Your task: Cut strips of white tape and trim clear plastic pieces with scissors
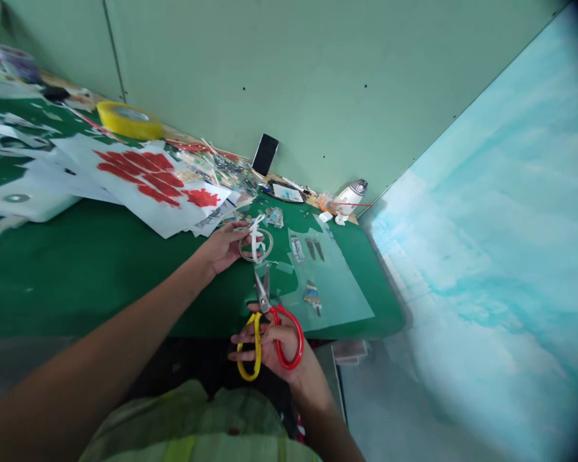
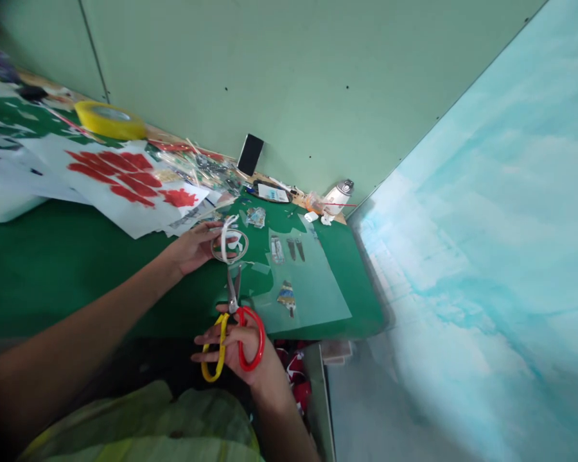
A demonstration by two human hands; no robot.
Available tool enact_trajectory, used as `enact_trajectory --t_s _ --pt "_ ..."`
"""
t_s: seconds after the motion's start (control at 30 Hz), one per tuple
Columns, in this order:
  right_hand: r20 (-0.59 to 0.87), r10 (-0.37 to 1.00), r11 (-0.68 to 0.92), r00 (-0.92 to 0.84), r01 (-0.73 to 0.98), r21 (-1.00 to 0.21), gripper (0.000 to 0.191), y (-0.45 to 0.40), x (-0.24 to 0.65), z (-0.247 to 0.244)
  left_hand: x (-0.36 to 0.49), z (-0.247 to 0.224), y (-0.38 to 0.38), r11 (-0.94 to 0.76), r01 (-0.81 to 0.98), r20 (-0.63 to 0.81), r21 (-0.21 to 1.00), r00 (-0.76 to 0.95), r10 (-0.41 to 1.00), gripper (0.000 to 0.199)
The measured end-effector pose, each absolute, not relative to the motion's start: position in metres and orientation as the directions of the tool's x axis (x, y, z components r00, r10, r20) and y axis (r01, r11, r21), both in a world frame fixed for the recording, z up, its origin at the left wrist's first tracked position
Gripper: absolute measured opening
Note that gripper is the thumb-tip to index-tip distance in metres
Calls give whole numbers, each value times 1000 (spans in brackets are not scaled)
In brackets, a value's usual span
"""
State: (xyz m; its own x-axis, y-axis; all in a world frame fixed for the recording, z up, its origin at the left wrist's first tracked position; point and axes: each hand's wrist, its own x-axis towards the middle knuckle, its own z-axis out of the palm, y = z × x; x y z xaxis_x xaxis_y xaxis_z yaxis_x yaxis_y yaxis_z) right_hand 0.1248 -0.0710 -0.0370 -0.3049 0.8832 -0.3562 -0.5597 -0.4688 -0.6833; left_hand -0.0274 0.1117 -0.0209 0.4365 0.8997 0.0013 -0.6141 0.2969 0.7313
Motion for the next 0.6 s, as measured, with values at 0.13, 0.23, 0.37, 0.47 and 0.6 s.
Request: enact_trajectory --t_s 0.13,0.23,0.37,0.47,0.6 --pt "-346 911 -410 -224 -582 -703 60 -82 118 -43 -28 -11 98 265 -589 28 763 440 898 23" --pt "-371 912 -405 -175 -538 -740 61 -101 113 -42 -26 -8 94 232 -581 55 780 432 900 28" --pt "-370 910 -411 -187 -288 -865 61 -137 132 -29 -27 -5 92 194 -589 92 784 420 903 31" --pt "-337 941 -338 -28 -44 -940 58 -148 171 -17 -32 0 87 160 -602 123 782 401 908 32" --pt "-90 934 -205 346 312 -928 48 -119 230 3 -42 12 73 84 -611 180 787 357 916 34"
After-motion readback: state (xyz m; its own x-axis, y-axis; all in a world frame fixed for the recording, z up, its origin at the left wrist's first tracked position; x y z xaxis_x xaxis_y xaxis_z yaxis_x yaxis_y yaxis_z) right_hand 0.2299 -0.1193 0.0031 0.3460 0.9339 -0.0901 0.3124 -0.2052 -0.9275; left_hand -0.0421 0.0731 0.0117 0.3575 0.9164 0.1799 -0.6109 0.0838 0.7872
